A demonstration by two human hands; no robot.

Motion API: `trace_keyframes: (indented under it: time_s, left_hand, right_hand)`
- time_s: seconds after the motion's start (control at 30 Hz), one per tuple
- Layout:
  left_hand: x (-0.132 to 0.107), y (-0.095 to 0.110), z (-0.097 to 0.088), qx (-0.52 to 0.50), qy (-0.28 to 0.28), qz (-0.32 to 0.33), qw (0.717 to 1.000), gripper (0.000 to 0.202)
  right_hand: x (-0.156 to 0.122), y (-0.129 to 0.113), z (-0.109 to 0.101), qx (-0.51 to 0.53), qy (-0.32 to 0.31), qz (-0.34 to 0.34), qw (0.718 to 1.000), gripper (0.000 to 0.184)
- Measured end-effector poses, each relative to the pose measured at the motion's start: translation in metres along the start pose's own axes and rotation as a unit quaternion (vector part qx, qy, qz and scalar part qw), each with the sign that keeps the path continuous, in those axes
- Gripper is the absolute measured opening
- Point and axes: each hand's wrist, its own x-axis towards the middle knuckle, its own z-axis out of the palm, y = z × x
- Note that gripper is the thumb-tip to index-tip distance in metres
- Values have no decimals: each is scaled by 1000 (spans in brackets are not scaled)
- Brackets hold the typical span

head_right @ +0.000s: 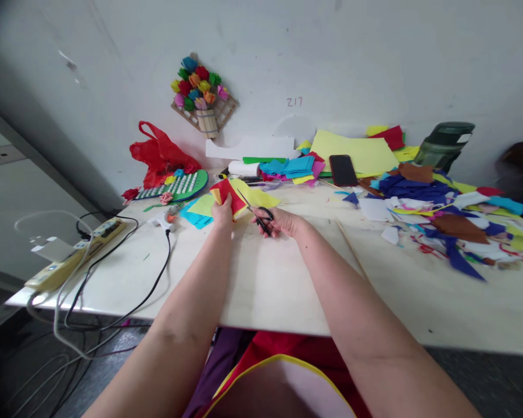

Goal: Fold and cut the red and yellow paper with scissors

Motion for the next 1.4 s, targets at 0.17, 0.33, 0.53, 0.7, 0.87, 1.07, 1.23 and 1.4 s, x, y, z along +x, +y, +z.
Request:
trace_keyframes:
  time_s: [0.17, 0.33, 0.53, 0.7, 0.87, 1.07, 1.23, 1.4]
  left_hand:
    - [-5, 4, 0, -10, 5, -7, 1000, 22]
    - [-7, 7, 1, 1, 15, -9, 1000, 21]
    - [-4, 3, 1, -23, 10, -7, 1000, 22]
    - [-3, 2, 1, -19, 16, -2, 1000, 23]
    - [-3, 1, 1, -29, 16, -3, 999, 24]
    - [1, -2, 0, -13, 19, 3, 1000, 23]
    - [4, -5, -1, -2, 27, 0, 1000, 24]
    - [7, -6, -1, -6, 18, -1, 1000, 25]
  right_hand:
    - [1, 2, -1, 5, -5, 1, 1000, 44]
    - [1, 1, 2, 3, 1, -3, 1000, 42]
    - [3, 1, 6, 0, 7, -3, 1000, 41]
    - [3, 2, 6, 1, 9, -2, 1000, 44]
    - [4, 2, 6, 5, 6, -2, 1000, 43]
    - [5, 4, 5, 0, 9, -8, 1000, 39]
    - [6, 4, 5, -5, 11, -8, 1000, 38]
    - [6, 3, 8, -12, 24, 1, 1000, 36]
